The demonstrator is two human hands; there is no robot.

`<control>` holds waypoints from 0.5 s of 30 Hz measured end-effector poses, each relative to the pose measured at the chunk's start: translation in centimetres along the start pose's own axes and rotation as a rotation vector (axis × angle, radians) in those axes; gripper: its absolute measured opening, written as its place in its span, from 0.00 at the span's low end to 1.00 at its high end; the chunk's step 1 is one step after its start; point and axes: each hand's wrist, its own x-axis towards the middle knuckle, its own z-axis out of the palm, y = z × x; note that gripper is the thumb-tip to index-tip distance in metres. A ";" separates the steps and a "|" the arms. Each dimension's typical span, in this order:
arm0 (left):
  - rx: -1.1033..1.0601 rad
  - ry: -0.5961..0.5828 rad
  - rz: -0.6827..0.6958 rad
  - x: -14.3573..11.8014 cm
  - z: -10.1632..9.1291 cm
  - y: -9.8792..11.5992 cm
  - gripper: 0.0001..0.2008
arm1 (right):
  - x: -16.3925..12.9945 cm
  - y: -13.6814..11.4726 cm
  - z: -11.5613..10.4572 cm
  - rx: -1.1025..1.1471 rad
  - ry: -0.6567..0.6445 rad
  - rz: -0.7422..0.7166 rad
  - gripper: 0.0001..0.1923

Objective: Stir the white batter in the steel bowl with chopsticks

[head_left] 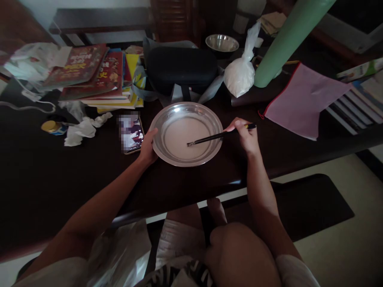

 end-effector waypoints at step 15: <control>0.005 0.030 -0.020 -0.3 0.5 0.4 0.04 | 0.1 0.2 0.0 -0.037 -0.079 -0.035 0.20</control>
